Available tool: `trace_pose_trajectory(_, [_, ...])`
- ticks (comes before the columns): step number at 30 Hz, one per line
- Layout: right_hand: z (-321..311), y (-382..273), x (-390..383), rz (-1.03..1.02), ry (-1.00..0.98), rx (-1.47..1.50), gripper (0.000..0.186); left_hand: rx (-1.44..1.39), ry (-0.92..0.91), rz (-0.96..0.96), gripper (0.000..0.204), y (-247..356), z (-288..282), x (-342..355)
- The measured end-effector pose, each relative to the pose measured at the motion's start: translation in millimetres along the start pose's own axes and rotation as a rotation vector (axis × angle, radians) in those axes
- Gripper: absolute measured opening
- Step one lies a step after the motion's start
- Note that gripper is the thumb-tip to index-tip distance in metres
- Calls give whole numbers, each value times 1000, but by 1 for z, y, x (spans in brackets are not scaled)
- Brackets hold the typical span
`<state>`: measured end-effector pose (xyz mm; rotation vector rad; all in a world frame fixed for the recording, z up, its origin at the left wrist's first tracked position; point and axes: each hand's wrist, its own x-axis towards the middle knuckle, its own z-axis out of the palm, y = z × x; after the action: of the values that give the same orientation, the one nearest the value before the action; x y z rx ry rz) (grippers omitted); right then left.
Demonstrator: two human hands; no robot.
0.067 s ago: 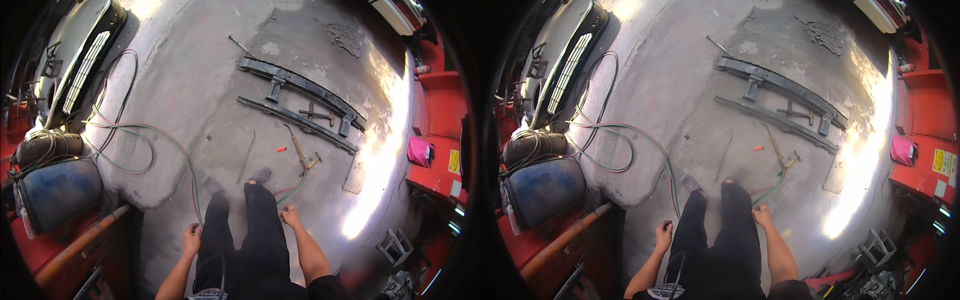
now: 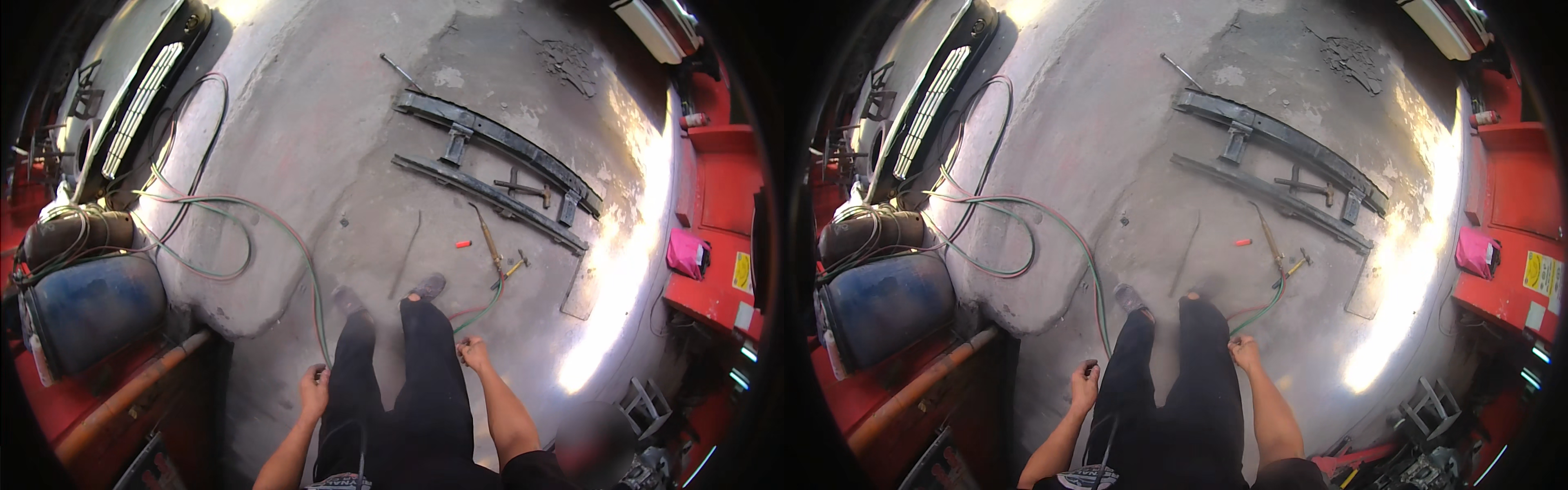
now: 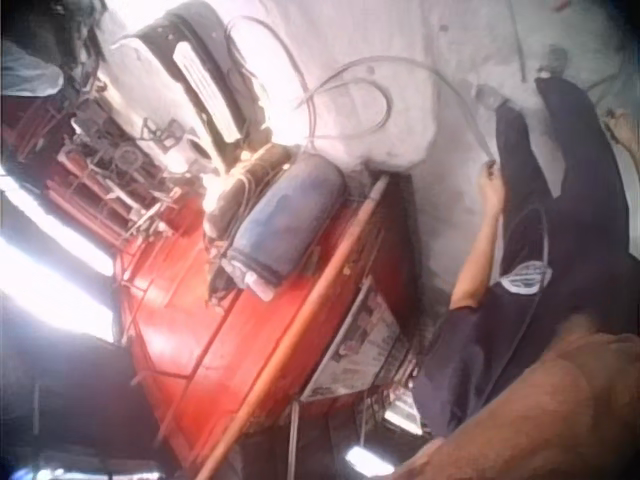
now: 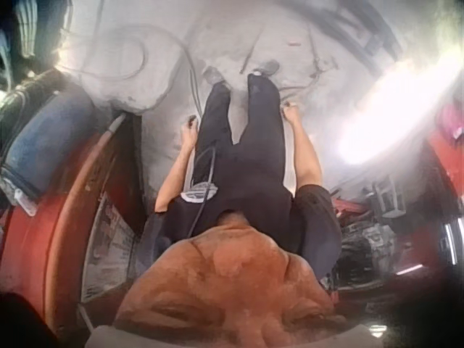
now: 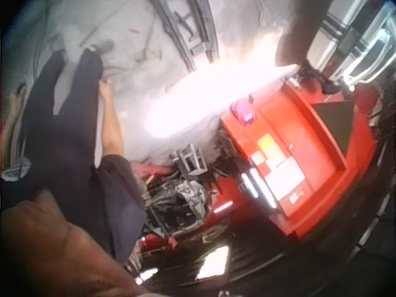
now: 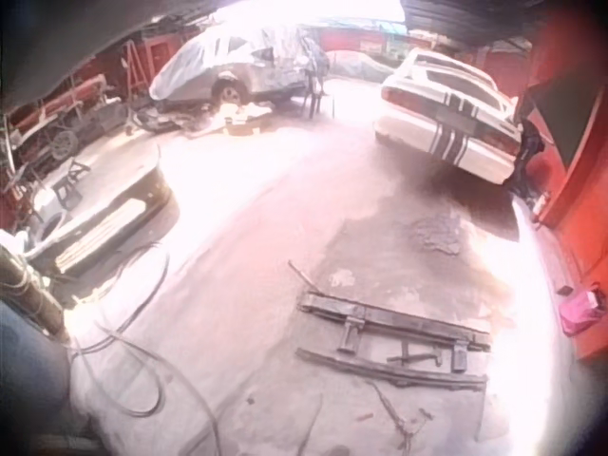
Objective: The person uses a blowtorch to heat a metal frame and repeatedly strikes it with a hammer to shape or remove a section. After finishing, the person stands, walks through the garage, and briefly pets a dog.
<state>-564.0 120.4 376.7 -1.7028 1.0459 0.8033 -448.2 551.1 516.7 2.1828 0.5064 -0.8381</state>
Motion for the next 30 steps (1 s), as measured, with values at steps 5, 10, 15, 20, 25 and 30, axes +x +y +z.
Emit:
trace_pose_trajectory(5, [83,-12,109,-57,-26,-88,12,56,65,-35,38,-59,15,38])
trace_pose_trajectory(10, [179,-49,245,80,-144,29,14,-91,160,-299,42,-151,27,51])
trace_pose_trajectory(15, [257,4,405,237,-82,-39,26,-291,133,-766,43,-232,45,45])
trace_pose_trajectory(20, [290,81,497,181,157,-307,36,-603,102,-870,40,-319,69,-5])
trace_pose_trajectory(25, [284,25,472,106,96,-335,51,-453,-40,-889,39,-277,83,-4])
trace_pose_trajectory(30, [245,-6,365,-214,252,-235,40,-171,-110,-693,39,-256,59,-12])
